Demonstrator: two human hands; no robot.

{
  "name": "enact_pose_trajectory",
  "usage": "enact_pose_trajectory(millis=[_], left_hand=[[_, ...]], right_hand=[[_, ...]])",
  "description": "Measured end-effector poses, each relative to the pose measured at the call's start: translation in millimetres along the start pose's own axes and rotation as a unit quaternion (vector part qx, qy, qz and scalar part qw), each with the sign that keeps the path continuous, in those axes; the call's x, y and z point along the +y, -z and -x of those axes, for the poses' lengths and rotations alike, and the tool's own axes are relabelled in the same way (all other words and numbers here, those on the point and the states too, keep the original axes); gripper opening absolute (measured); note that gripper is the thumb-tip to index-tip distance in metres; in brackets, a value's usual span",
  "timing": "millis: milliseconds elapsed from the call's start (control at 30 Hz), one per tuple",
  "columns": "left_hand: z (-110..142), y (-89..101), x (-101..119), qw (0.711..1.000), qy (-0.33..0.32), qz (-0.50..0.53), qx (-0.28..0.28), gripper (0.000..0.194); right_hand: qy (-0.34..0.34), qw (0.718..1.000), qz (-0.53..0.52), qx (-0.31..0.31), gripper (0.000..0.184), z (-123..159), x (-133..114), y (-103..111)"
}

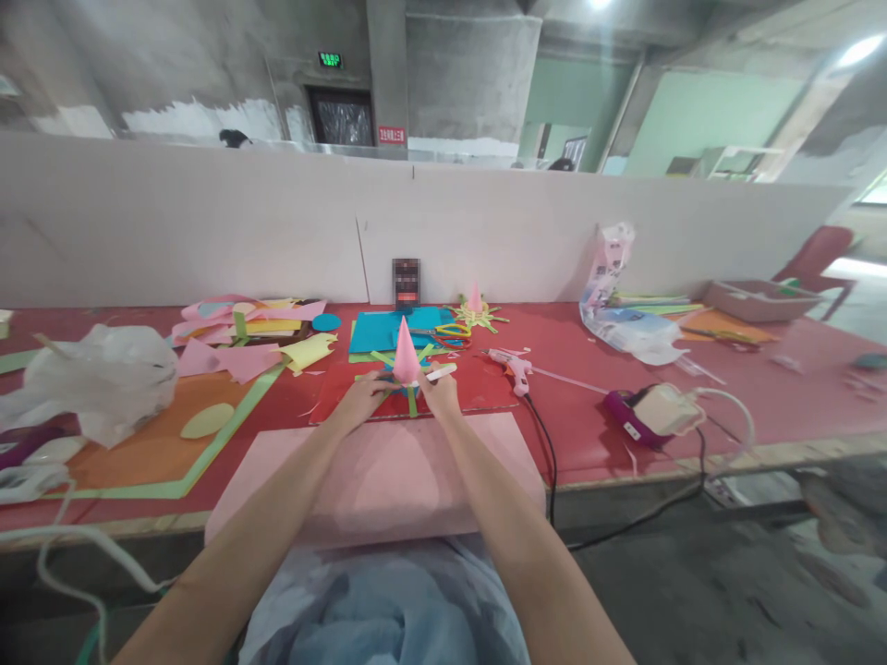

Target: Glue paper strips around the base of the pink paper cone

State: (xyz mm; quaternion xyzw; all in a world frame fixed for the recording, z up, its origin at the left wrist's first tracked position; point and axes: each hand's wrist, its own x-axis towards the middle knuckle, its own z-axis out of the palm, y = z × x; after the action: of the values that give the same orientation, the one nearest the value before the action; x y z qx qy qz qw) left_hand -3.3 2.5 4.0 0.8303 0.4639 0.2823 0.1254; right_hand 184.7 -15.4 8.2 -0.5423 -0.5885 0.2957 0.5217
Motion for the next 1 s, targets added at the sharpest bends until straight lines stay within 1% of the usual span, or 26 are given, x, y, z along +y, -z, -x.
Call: enact_pose_trajectory(millis=[233,333,500,667,833,1000], left_hand=[[0.3,-0.6,-0.5,1.0,0.002,0.0,-0.002,0.036],[0.6,-0.4,-0.6,1.0,0.003,0.003,-0.001,0.036],[0.7,0.6,0.2,1.0,-0.001,0.007,-0.007,0.036],[1.0,2.0,2.9,1.0,-0.001,0.005,-0.003,0.036],[1.6,3.9,5.3,1.0,-0.006,0.006,-0.001,0.038],[1.3,4.3,5.9,1.0,-0.003,0.004,-0.004,0.038]], right_hand=[[-0.004,1.0,0.015,0.009,0.023,-0.4,-0.2,0.1],[0.001,1.0,-0.002,0.001,0.022,-2.0,2.7,0.0],[-0.009,0.999,-0.03,0.028,0.015,-5.1,7.8,-0.2],[-0.006,1.0,-0.017,0.016,0.019,-4.4,7.2,-0.2],[-0.009,1.0,-0.018,0.015,0.019,-3.8,4.6,0.0],[-0.017,0.999,-0.031,0.015,0.027,-5.3,6.8,-0.5]])
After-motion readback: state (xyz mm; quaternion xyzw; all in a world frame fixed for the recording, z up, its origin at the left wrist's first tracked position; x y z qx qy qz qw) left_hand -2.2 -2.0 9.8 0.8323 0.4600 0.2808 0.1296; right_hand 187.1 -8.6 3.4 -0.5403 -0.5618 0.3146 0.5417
